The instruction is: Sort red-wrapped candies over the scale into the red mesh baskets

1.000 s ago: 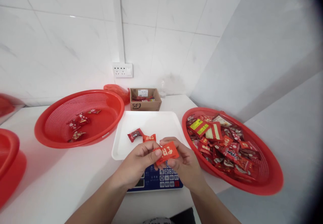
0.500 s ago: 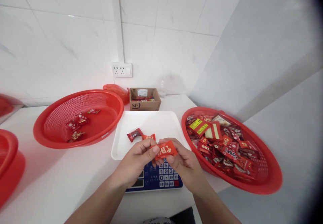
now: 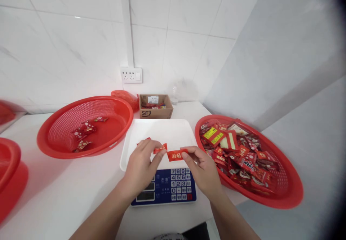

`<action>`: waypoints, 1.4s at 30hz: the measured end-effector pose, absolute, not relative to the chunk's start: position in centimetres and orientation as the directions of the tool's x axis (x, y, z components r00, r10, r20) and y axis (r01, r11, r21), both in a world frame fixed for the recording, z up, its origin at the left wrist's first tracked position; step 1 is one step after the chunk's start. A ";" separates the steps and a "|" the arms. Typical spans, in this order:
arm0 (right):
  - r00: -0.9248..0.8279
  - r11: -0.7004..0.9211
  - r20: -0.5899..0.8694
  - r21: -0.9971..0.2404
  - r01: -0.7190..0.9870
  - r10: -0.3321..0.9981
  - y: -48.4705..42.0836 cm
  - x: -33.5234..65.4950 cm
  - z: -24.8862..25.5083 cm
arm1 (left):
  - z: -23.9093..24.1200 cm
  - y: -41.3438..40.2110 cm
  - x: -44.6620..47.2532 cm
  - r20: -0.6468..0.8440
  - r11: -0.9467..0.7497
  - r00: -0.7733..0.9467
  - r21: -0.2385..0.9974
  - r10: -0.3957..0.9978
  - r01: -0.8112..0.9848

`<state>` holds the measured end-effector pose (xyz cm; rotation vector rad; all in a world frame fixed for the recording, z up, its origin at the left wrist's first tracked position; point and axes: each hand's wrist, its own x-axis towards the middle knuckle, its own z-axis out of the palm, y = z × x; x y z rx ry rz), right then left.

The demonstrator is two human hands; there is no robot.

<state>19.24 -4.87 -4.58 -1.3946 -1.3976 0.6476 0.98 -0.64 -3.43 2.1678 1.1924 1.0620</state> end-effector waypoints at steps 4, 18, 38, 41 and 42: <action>0.177 0.102 0.267 -0.775 0.623 0.947 -4.2 19.7 -5.7 | -4.3 0.8 0.1 0.407 -0.563 0.394 0.520 0.824 0.642; -0.194 0.298 0.260 -0.463 0.835 0.946 -4.3 19.2 -6.2 | -5.5 0.7 0.7 0.219 -0.680 0.650 0.347 0.728 0.645; 0.138 -0.064 0.156 -0.406 0.912 0.978 -2.7 28.6 -4.1 | -5.2 1.1 0.2 0.423 -0.663 0.510 0.456 0.749 0.594; 0.152 -0.128 0.032 -0.387 0.913 0.988 -2.6 31.8 -4.2 | -5.0 1.1 0.1 0.455 -0.662 0.481 0.482 0.749 0.574; 0.123 -0.121 -0.019 -0.385 0.915 0.992 -2.5 32.3 -4.4 | -5.0 1.1 0.1 0.457 -0.663 0.481 0.483 0.748 0.572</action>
